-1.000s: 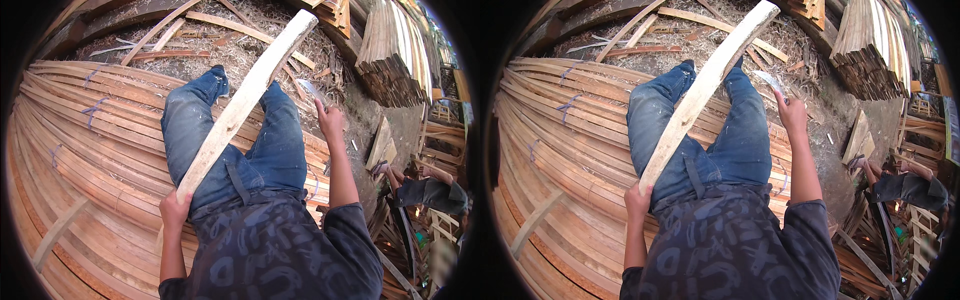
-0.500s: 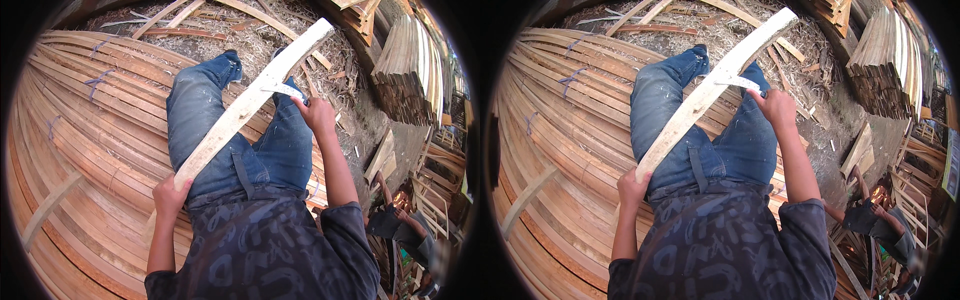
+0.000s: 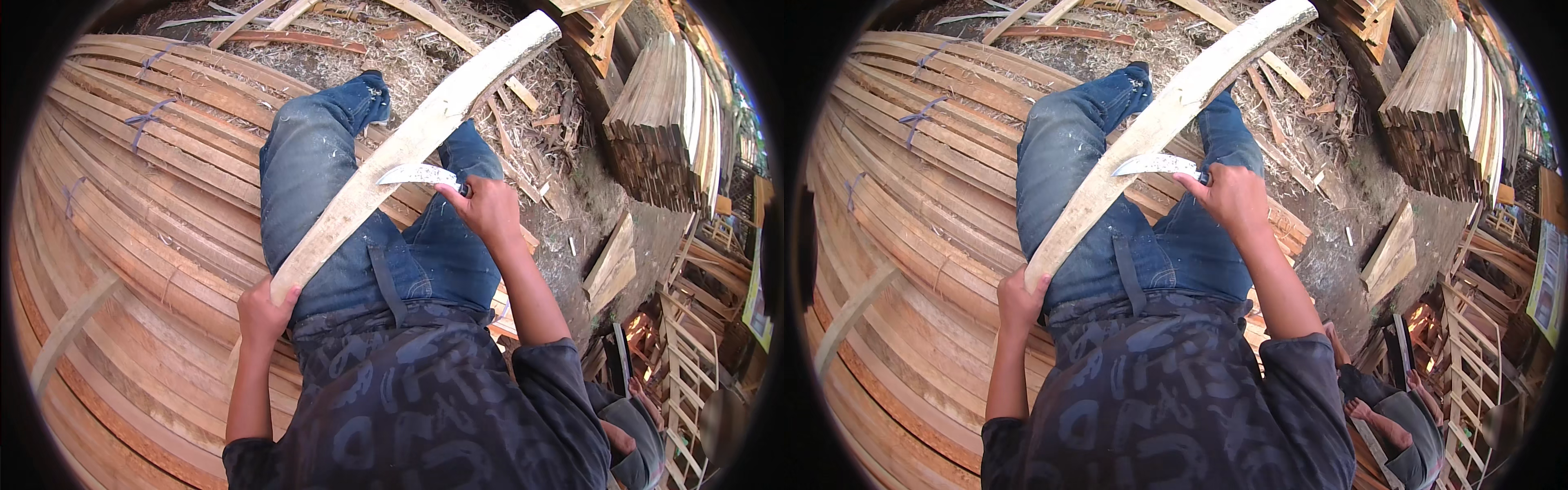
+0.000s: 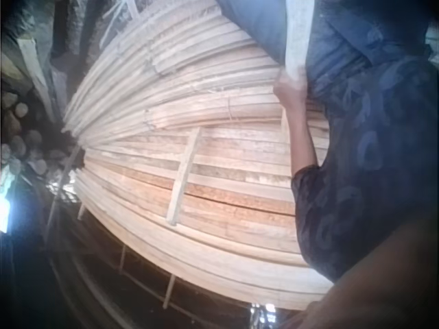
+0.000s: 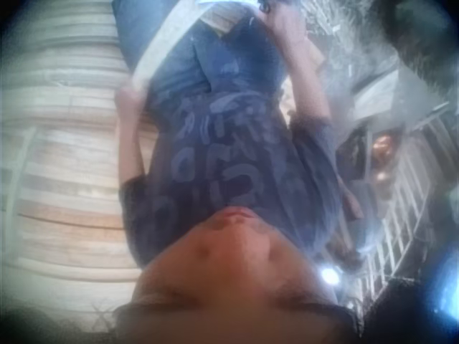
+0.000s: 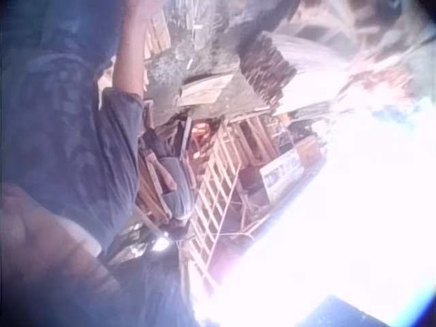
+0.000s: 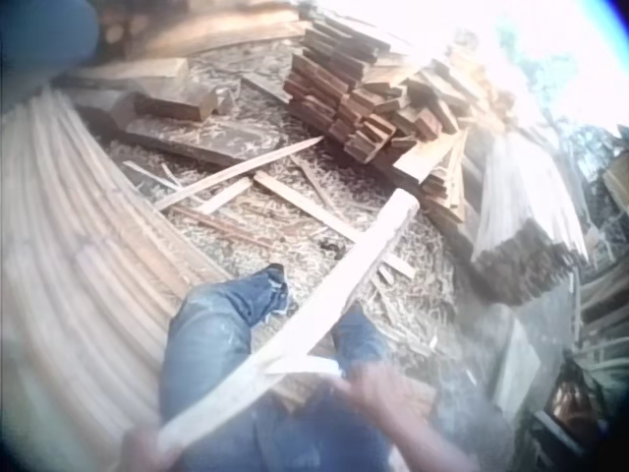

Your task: The person sits on the ground and uses a curved knife to shave thin strips from a long piece of wood held between their legs. They repeatedly draw the knife along the wood to remove the outer layer, creating a pile of wood shavings.

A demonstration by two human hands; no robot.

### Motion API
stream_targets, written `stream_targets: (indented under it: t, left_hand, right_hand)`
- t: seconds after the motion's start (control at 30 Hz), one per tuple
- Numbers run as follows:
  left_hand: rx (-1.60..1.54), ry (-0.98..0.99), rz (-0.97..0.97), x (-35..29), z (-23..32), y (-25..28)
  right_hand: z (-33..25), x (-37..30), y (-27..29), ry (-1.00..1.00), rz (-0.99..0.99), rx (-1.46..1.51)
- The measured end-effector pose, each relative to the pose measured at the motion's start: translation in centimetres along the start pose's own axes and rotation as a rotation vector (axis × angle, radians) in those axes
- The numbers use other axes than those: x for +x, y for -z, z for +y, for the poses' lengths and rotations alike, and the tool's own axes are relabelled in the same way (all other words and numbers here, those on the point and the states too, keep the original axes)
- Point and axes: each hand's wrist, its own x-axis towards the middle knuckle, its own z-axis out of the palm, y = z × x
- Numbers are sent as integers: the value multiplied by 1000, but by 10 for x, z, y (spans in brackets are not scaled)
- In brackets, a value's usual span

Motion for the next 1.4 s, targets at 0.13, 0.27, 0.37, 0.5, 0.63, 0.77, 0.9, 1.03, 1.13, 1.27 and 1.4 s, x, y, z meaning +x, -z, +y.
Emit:
stream_targets:
  t: [0.13, 0.27, 0.37, 0.5, 0.63, 0.77, 0.9, 1.03, 1.13, 1.27, 1.4]
  left_hand:
    - [-134, 75, 0, -1, 8, -2]
    - [-52, 105, -5, -2, 13, -4]
    - [23, 119, -14, -1, 15, -1]
    - [40, 99, 12, 0, 9, -9]
    - [-63, 91, -10, 2, 7, -12]
    - [-137, 82, -54, 6, 4, -6]
    - [-276, 110, -70, 7, -1, -6]
    - [-307, 148, -79, 8, 5, -9]
    - [-307, 128, -69, 7, 2, -13]
    - [-233, 84, -47, 7, 2, -14]
    - [-183, 90, -36, 9, 7, -9]
  right_hand:
    - [10, 34, 6, 2, 65, -160]
    - [30, 71, 21, -255, 91, -84]
    - [55, 79, 39, -255, 100, -136]
    - [42, 58, 36, -170, 110, -18]
    - [-2, 18, 13, 49, 42, 47]
    - [-18, 8, -8, 248, 44, 32]
    - [-1, 41, 3, 176, 171, -140]
    - [28, 54, -6, 21, 245, -111]
    - [20, 36, -9, -44, 133, 18]
    - [-21, 17, -2, 87, 56, 101]
    - [-33, 36, 7, 73, 67, -84]
